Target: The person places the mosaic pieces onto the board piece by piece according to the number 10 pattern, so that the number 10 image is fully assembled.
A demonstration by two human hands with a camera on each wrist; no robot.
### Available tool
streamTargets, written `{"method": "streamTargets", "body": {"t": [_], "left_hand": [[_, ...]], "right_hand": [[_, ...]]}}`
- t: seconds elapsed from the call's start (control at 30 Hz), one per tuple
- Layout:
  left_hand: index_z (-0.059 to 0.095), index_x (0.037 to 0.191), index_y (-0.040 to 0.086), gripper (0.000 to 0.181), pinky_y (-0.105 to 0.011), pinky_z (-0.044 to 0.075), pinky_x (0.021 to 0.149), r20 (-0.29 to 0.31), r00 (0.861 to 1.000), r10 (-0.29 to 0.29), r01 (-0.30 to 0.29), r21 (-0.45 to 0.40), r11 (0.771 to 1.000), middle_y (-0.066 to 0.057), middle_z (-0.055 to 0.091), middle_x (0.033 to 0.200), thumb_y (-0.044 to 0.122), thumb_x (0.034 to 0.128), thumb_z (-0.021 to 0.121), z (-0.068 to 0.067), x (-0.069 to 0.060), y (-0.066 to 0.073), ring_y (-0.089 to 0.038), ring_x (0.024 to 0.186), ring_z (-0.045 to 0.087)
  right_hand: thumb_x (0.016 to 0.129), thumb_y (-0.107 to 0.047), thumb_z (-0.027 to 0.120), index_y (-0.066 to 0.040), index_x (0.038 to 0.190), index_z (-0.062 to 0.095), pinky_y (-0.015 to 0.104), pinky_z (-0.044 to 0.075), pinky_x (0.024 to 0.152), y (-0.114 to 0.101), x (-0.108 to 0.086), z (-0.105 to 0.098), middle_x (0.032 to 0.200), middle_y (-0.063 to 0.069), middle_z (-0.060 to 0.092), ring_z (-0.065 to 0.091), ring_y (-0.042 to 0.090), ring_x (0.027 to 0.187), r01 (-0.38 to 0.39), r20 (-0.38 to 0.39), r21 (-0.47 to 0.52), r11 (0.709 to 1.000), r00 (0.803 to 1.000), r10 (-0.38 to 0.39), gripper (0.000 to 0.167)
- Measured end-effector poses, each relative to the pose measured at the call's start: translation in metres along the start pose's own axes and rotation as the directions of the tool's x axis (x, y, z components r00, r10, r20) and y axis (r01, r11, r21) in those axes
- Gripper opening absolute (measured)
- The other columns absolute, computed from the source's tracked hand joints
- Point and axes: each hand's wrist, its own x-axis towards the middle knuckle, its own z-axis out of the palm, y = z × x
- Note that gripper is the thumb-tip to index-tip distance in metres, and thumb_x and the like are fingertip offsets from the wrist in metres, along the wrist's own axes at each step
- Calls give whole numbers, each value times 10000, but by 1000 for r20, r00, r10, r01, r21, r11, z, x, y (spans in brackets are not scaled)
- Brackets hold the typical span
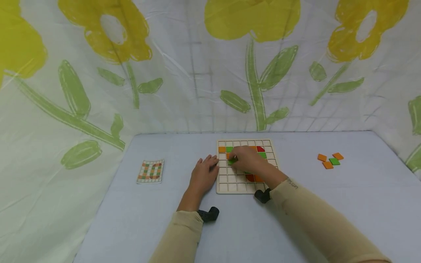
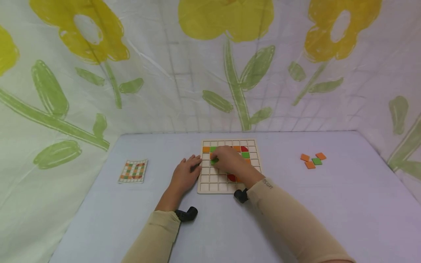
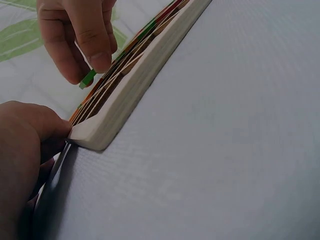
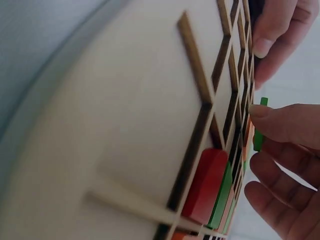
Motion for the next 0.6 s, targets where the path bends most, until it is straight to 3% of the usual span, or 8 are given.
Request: {"method": "streamTargets", "body": {"t": [0.13, 0.6], "left_hand": [[655, 1296, 129, 337, -396, 206, 1252, -2, 1000, 12, -12, -9, 1000, 35, 559, 1427, 228, 978, 606, -1, -1, 0, -156, 1419, 411], [649, 1305, 130, 343, -394, 208, 1252, 7, 1000, 14, -14, -9, 1000, 34, 556, 1430, 233, 982, 602, -3, -1, 0, -162, 1419, 411]], "right_hand": [[845, -83, 739, -101, 1125, 745, 412, 542, 975, -4, 1, 0, 1167, 47, 699, 624, 247, 1139, -7, 6, 24, 1000, 1000, 6, 281], [852, -50, 728, -113, 1093, 741, 389, 563, 910, -3, 2, 2, 1099, 28, 704, 643, 208, 1035, 12, 7, 20, 1000, 1000, -12, 249]]}}
